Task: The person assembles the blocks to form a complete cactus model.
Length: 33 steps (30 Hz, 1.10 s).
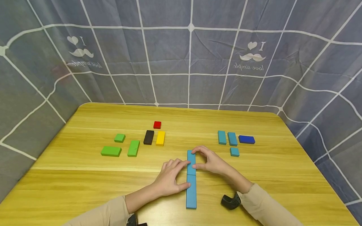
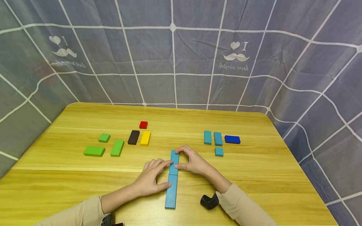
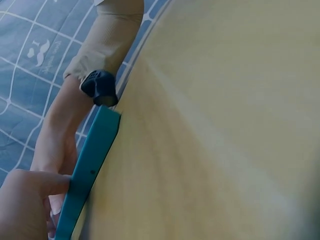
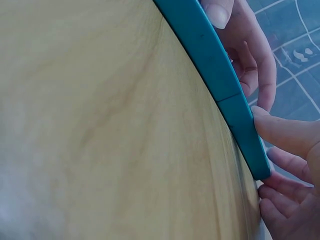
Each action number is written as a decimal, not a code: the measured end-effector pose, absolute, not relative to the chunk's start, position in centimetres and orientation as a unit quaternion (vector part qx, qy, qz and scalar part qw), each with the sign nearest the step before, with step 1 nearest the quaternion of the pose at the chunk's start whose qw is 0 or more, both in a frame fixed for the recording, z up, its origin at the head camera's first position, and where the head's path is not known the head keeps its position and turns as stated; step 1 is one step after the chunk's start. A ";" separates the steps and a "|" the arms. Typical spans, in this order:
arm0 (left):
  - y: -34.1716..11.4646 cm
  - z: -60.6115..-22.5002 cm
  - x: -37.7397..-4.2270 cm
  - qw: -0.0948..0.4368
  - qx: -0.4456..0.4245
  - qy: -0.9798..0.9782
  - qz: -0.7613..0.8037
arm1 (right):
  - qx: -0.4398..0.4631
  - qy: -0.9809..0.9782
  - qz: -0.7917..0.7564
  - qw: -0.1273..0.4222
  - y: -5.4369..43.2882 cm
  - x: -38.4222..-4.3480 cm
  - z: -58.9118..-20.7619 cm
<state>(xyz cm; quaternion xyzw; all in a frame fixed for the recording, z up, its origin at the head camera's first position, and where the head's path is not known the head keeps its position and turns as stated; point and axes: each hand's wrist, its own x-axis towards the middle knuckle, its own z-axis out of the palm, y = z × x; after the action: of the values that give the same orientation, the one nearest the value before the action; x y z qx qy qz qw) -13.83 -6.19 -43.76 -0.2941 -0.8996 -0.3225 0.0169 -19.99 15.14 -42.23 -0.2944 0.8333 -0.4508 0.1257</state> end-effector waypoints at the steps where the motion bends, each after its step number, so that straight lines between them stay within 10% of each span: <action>1: -6.2 -43.7 -13.9 0.014 -0.293 -0.899 -0.324 | -0.293 0.833 -0.451 0.126 15.1 -20.0 -42.3; 23: -6.4 -43.6 -14.4 -0.016 -0.280 -0.898 -0.338 | -0.270 0.828 -0.474 0.130 15.9 -19.8 -41.3; 33: -6.4 -43.7 -14.3 -0.010 -0.278 -0.897 -0.344 | -0.243 0.854 -0.459 0.020 21.2 -20.4 -39.8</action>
<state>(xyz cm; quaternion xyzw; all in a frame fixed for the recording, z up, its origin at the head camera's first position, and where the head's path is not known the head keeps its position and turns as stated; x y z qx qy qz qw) -14.34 -6.42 -43.75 -0.2780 -0.8970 -0.3436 -0.0099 -20.39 21.17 -39.78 -0.2425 0.8542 -0.4594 0.0201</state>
